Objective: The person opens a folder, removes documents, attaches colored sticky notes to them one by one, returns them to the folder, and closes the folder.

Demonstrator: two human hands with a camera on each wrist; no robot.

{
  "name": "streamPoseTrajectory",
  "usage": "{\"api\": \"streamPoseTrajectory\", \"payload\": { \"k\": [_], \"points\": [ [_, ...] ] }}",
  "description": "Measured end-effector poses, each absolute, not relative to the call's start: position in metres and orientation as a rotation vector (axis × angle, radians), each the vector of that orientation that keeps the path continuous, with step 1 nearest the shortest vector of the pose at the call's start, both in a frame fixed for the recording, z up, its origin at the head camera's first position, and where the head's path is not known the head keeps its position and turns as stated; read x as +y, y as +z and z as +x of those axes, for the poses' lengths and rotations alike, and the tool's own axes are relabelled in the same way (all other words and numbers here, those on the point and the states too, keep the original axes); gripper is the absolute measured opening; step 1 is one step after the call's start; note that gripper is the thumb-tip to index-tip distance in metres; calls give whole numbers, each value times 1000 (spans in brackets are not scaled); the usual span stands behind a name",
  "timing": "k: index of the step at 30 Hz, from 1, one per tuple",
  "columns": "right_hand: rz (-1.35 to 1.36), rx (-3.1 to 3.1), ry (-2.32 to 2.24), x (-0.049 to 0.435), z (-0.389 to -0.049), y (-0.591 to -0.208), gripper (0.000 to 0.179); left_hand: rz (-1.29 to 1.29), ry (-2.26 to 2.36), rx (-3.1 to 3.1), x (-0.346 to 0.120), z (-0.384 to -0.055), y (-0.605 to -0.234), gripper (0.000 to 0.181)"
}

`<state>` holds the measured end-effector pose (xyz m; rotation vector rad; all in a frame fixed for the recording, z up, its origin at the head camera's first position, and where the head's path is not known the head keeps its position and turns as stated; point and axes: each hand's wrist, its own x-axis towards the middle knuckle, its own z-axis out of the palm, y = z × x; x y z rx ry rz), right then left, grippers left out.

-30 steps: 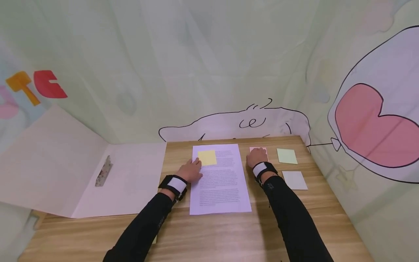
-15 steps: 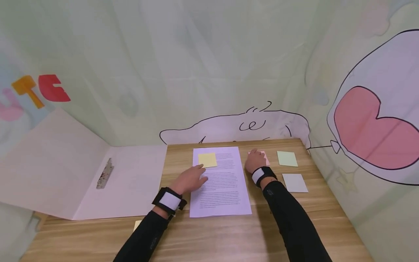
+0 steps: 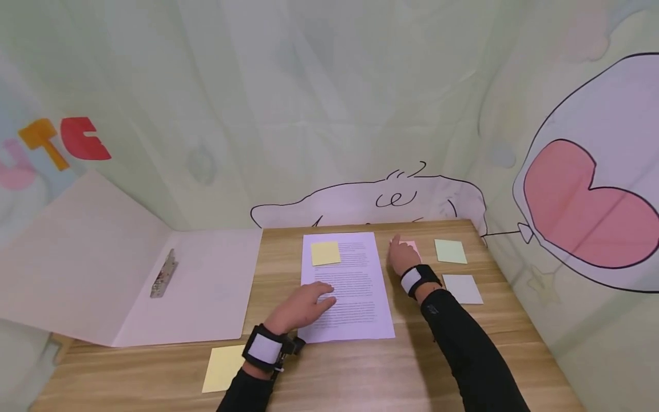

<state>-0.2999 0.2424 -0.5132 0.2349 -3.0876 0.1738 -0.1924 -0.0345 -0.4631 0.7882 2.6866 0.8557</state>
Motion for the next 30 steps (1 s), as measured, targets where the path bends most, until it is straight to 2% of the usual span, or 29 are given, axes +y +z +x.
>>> {"api": "streamPoseTrajectory", "payload": {
  "k": [5, 13, 19, 24, 30],
  "points": [
    [323, -3147, 220, 243, -296, -506, 23, 743, 912, 2672, -32, -192, -468, 37],
    [209, -3127, 436, 224, -274, -491, 17, 734, 944, 2653, -31, -188, -466, 40],
    [119, -3071, 648, 183, -237, -467, 32, 694, 933, 2698, -26, -183, -468, 43],
    [187, -2937, 727, 148, -210, -452, 33, 630, 1169, 2661, -18, -186, -467, 43],
    [356, -2856, 771, 120, -188, -445, 31, 403, 1638, 2339, -14, -192, -467, 54]
  ]
}}
